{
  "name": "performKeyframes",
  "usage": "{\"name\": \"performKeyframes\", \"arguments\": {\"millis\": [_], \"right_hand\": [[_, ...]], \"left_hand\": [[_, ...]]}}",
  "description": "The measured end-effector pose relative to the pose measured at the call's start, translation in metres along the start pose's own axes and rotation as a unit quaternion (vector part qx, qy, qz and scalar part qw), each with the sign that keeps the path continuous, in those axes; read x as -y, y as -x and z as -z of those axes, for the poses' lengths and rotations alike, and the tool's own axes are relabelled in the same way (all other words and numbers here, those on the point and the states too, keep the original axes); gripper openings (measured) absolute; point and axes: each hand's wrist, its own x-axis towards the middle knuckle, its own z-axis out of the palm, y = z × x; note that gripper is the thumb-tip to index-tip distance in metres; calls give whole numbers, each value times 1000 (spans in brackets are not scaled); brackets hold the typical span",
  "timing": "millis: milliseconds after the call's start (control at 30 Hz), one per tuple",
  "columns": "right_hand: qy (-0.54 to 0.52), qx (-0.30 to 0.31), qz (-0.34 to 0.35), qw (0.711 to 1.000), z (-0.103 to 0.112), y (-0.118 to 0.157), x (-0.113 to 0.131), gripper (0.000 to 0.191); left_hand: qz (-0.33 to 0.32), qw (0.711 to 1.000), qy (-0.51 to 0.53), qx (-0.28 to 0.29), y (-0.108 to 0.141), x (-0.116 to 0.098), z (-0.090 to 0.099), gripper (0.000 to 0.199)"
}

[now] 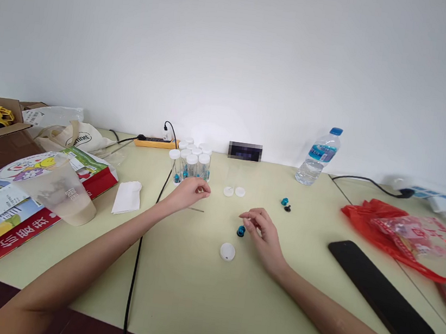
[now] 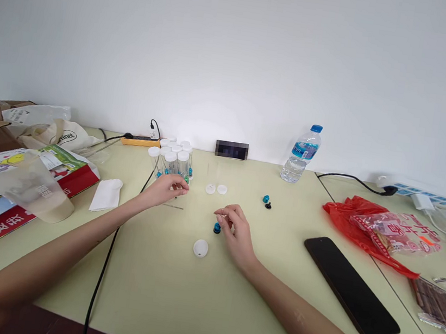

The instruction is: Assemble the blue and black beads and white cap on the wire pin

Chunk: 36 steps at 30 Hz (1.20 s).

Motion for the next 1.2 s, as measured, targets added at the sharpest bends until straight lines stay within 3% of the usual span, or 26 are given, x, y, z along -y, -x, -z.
{"name": "performKeyframes", "arguments": {"millis": [133,300,400,467,600,700,733,800,967,1200], "right_hand": [[-15,15,23,1000,3,1,5,23],[-22,-29,35,999,3,3,2,27],[-42,-33,35,998,3,4,0,27],[-44,-28,28,998,5,5,1,28],[-29,10,-9,999,18,1,10,30],[-43,162,-51,985,33,-7,18,32],[-57,207,-59,975,38,-10,20,31],[-78,250,-62,963,46,-14,21,30],[-85,236,-70,965,55,-18,12,28],[-81,125,-83,985,56,-19,3,31]], "left_hand": [[4,994,81,-67,-18,-3,-19,27],[25,984,142,-101,-55,-5,-59,54],[41,976,191,-92,-63,-4,-69,39],[49,969,227,-81,-58,-6,-67,30],[66,951,301,-22,-26,-13,-49,32],[84,932,348,46,3,-20,-40,39],[101,909,397,77,11,-21,-39,40],[106,884,446,92,24,-21,-41,35],[65,904,421,35,39,-15,-54,34],[18,938,346,11,44,-15,-60,37]]}}
